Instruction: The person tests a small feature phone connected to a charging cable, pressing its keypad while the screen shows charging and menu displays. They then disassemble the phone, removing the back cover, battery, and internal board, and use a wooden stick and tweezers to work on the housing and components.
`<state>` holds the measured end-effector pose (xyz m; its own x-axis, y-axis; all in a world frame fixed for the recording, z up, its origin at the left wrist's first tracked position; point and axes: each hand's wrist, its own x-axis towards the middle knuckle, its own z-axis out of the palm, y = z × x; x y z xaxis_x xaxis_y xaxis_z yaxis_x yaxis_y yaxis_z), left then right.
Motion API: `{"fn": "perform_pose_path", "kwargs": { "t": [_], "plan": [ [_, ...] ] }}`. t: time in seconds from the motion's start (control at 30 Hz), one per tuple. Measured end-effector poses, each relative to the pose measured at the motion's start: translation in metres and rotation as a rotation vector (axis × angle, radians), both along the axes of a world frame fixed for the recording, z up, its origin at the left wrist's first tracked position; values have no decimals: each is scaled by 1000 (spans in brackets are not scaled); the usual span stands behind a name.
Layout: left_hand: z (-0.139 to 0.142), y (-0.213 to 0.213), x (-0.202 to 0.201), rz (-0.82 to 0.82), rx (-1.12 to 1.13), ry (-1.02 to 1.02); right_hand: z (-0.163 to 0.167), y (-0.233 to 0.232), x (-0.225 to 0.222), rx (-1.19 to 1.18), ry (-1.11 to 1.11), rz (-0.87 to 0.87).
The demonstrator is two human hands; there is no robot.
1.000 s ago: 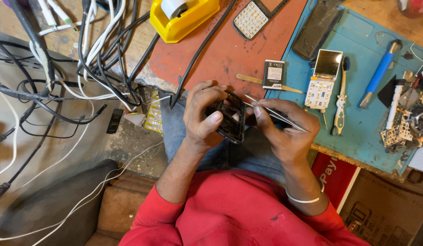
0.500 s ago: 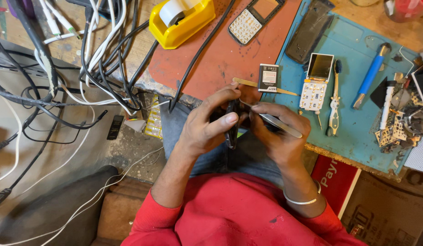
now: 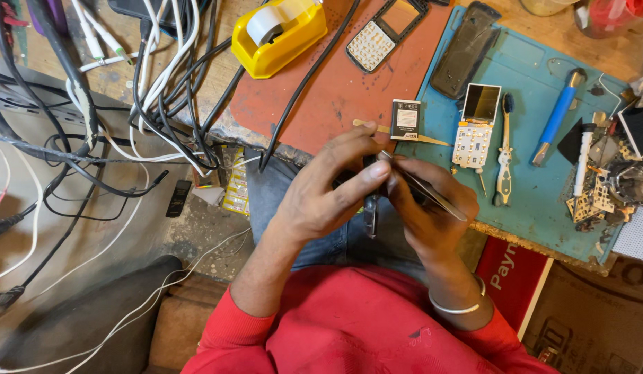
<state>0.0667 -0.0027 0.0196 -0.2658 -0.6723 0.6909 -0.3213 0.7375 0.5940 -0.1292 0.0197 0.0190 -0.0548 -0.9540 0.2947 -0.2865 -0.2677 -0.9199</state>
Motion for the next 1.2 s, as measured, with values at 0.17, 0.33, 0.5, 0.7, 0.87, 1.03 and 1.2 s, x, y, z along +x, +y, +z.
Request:
{"fn": "perform_pose_path", "kwargs": {
  "t": [0.17, 0.33, 0.5, 0.7, 0.87, 1.03, 1.2],
  "plan": [
    [3, -3, 6, -41, -5, 33, 8, 0, 0, -15, -3, 35],
    [-7, 4, -7, 178, -83, 51, 7, 4, 4, -62, 19, -35],
    [-16, -1, -2, 207, -13, 46, 6, 2, -7, -162, -314, -37],
    [-13, 4, -3, 207, -72, 37, 0, -3, -4, -46, -513, 14],
    [-12, 6, -5, 214, -67, 46, 2, -4, 4, 30, -579, 50],
    [-14, 18, -10, 66, 294, 467, 12, -1, 2, 139, -419, 21],
    [-10, 13, -8, -142, 571, 1051, 14, 4, -1, 185, -240, 50]
  ]
}}
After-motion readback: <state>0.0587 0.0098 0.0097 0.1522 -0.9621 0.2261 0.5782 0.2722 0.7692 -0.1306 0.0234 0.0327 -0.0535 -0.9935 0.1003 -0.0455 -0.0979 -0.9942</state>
